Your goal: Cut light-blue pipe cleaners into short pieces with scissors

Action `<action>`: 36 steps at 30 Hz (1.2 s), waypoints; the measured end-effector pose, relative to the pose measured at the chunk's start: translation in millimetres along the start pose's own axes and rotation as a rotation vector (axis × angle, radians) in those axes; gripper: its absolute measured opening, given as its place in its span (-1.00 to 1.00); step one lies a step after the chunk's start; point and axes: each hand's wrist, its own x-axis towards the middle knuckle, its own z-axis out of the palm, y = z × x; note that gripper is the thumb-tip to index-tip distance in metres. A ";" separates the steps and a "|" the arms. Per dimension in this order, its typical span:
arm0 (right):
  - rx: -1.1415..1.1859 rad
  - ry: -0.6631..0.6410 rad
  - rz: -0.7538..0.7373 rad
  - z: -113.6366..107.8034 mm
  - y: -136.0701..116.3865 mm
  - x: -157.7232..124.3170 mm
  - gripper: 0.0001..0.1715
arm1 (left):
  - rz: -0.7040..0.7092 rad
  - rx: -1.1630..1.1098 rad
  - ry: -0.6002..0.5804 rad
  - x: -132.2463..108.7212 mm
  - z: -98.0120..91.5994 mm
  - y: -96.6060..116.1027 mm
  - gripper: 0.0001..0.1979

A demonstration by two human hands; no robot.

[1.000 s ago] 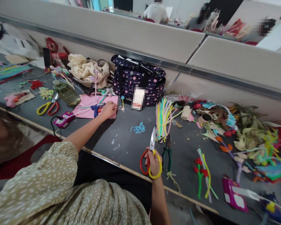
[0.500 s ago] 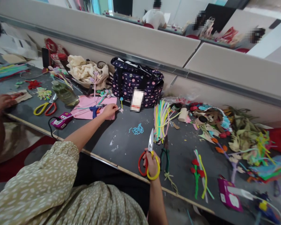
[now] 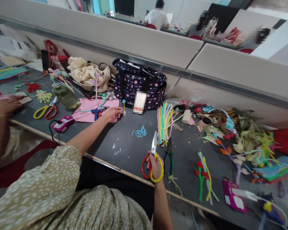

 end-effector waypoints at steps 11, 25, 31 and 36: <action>-0.844 -0.172 -0.385 14.6 -24.4 23.1 -0.66 | 0.038 -0.173 -0.022 -17.1 -2.6 -9.9 -0.76; -1.449 -0.512 -0.376 71.2 -72.3 37.4 -0.56 | 0.136 -0.162 0.071 -28.1 -7.0 -30.0 -0.63; -0.900 -0.342 -0.414 120.3 -93.3 100.7 -0.73 | 0.266 -0.161 0.052 -21.3 -7.0 -34.9 -0.66; -0.334 -0.246 -0.169 177.6 -82.7 164.0 -0.72 | 0.319 -0.147 0.053 -15.0 -11.6 -37.8 -0.69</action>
